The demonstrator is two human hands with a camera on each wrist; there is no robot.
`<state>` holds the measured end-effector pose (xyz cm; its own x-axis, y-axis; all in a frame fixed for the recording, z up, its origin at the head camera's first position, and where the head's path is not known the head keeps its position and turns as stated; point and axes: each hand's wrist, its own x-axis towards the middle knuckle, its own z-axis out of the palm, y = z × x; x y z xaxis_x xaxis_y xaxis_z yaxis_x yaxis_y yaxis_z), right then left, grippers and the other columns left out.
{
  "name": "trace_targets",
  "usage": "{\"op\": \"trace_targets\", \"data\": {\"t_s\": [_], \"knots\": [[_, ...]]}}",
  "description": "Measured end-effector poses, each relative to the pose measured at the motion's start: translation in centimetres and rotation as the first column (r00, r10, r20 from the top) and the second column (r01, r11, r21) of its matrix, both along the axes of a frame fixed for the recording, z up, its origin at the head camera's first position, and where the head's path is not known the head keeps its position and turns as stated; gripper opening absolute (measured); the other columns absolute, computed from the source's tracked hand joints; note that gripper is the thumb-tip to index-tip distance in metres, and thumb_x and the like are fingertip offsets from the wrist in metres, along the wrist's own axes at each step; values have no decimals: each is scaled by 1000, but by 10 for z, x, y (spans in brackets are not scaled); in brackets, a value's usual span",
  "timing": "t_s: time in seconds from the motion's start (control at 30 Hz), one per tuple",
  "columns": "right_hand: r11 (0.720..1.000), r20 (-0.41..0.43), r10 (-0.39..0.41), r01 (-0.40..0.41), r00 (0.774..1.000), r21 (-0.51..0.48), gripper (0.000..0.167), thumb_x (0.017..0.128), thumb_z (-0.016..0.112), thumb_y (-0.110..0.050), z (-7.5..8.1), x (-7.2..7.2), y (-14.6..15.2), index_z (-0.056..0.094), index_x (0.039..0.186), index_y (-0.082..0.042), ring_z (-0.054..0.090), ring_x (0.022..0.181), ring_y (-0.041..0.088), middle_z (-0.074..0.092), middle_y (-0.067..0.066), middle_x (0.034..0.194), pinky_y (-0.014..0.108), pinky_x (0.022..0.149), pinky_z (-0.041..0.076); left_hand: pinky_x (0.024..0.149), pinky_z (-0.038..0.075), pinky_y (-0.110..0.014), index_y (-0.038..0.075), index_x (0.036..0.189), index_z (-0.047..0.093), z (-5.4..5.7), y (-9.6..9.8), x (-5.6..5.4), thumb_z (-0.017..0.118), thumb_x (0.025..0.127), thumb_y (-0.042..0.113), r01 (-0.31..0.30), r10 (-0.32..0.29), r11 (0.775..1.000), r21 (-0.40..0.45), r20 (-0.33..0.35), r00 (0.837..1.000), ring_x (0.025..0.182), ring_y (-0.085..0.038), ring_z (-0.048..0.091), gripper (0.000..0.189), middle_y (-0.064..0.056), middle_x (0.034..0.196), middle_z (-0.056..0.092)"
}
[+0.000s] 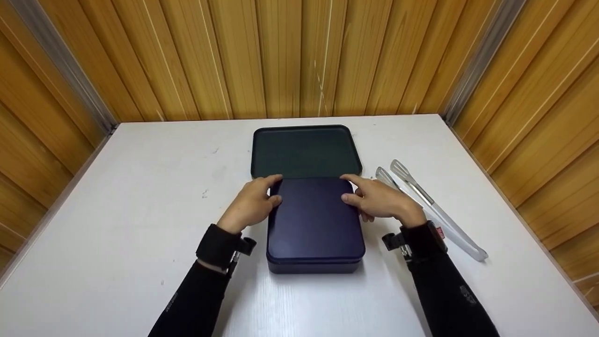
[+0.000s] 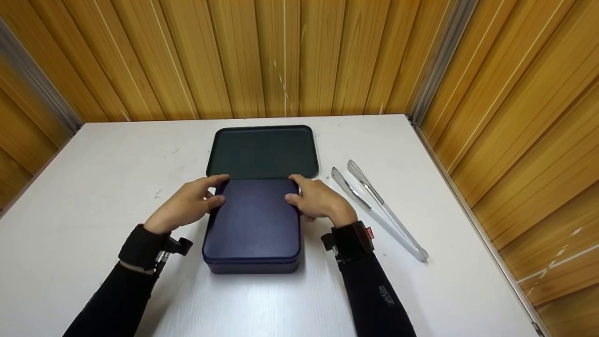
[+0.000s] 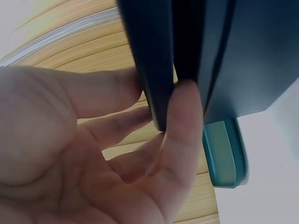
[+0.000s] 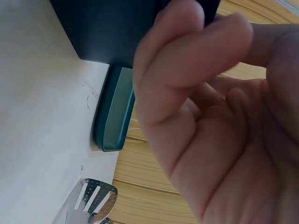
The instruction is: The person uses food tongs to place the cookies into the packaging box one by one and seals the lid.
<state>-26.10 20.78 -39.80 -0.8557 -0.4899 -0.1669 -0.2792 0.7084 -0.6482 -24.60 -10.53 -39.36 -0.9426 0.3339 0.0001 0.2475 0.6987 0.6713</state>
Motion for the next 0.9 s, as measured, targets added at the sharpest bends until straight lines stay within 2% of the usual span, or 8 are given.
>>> {"op": "trace_targets", "data": {"t_s": [0.2, 0.33, 0.43, 0.53, 0.63, 0.67, 0.8, 0.9], "knots": [[999, 7, -16, 16, 1000, 47, 61, 112, 55, -24, 1, 2, -5, 33, 165, -4, 62, 53, 15, 65, 5, 68, 32, 59, 54, 106, 50, -48, -1, 155, 51, -2, -1, 0, 66, 103, 7, -5, 5, 1000, -17, -3, 1000, 108, -32, 61, 55, -26, 145, 60], [995, -31, -34, 37, 999, 95, 63, 112, 55, -25, 0, 4, -9, 32, 165, -2, 61, 51, 13, 62, 3, 64, 32, 65, 54, 116, 45, -50, -3, 154, 52, -4, -1, -1, 65, 103, 6, 5, -5, 999, -33, -9, 1000, 129, -37, 56, 53, -29, 148, 56], [988, -57, -59, 66, 997, 142, 63, 113, 52, -27, -3, 7, -15, 29, 167, -4, 64, 53, 18, 64, 8, 66, 36, 74, 56, 121, 40, -52, -5, 154, 51, -7, -1, -1, 63, 104, 6, 13, -14, 998, -59, -7, 1000, 142, -41, 50, 52, -30, 149, 55], [979, -134, -80, 103, 988, 174, 60, 114, 48, -27, -8, 15, -21, 30, 167, -5, 76, 90, 32, 75, 23, 101, 47, 94, 57, 122, 39, -53, -5, 155, 50, -10, -1, 0, 61, 105, 7, 15, -15, 998, -68, -10, 1000, 143, -43, 49, 52, -30, 149, 56], [973, -195, -127, 161, 972, 166, 60, 114, 46, -26, -14, 29, -26, 29, 168, -5, 63, 124, 43, 61, 31, 139, 56, 110, 48, 122, 38, -55, -4, 157, 46, -13, 2, 5, 58, 107, 9, -6, 5, 999, -53, -4, 1000, 144, -46, 46, 53, -30, 152, 52], [972, -201, -148, 180, 968, 151, 61, 114, 46, -27, -16, 34, -28, 28, 168, -6, 59, 129, 44, 54, 32, 147, 58, 112, 46, 122, 37, -56, -3, 159, 44, -14, 3, 7, 56, 108, 10, -11, 12, 999, -43, 3, 1000, 145, -47, 44, 54, -30, 154, 49], [969, -135, -215, 229, 967, 97, 68, 114, 44, -34, -24, 55, -39, 17, 171, -11, 57, 127, 48, 36, 33, 156, 60, 112, 45, 121, 36, -59, 0, 166, 31, -23, 8, 21, 48, 111, 16, -15, 15, 1000, -5, 41, 999, 146, -49, 32, 59, -32, 163, 32], [970, -108, -224, 232, 969, 66, 70, 115, 41, -37, -31, 67, -47, 9, 172, -12, 45, 142, 54, 14, 36, 168, 63, 119, 37, 120, 35, -60, 1, 169, 20, -32, 11, 30, 44, 112, 20, 1, -1, 1000, 13, 56, 998, 147, -48, 24, 64, -34, 168, 16]]}}
